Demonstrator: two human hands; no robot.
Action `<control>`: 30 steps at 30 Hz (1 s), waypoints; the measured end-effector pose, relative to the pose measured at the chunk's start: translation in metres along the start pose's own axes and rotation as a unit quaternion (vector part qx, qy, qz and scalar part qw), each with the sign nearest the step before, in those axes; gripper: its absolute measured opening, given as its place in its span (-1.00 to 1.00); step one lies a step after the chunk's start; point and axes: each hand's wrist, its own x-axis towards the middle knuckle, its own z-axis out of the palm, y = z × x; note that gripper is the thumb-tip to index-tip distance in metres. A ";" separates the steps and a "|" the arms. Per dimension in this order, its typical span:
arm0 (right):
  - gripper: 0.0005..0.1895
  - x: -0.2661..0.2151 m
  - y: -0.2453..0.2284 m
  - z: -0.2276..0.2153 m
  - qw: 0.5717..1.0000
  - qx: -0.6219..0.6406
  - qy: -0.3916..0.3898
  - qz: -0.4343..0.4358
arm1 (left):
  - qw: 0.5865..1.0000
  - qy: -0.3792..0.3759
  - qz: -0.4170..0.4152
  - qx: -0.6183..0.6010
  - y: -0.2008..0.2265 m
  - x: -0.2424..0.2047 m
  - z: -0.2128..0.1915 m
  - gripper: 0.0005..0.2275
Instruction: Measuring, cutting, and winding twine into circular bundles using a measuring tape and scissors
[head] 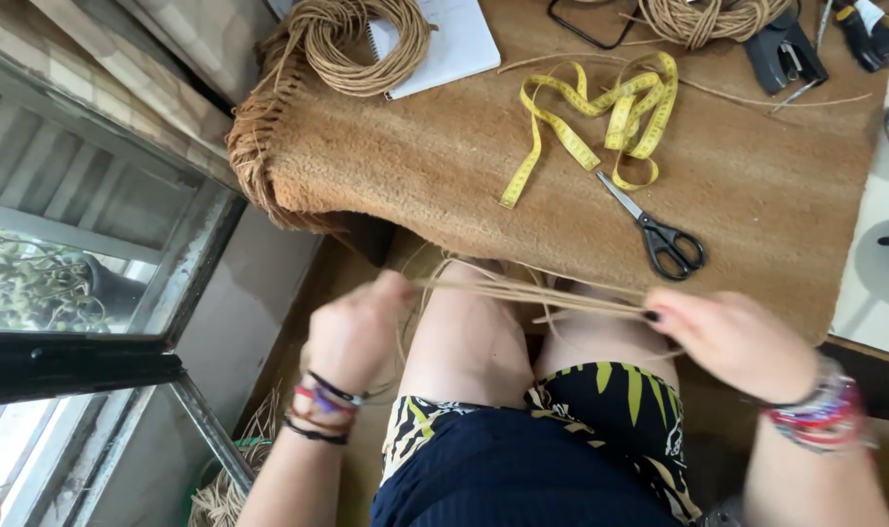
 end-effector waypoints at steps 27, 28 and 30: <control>-0.33 0.062 -0.120 0.042 0.963 0.184 0.187 -0.061 | 0.994 -0.024 0.000 -0.105 0.052 0.012 0.027 -0.85; -0.48 0.068 -0.118 0.051 0.963 0.181 0.185 -0.076 | 0.995 -0.007 0.015 -0.097 0.050 0.011 0.024 -0.85; -0.62 0.076 -0.115 0.063 0.962 0.179 0.183 -0.093 | 0.996 0.010 0.028 -0.087 0.042 0.011 0.009 -0.86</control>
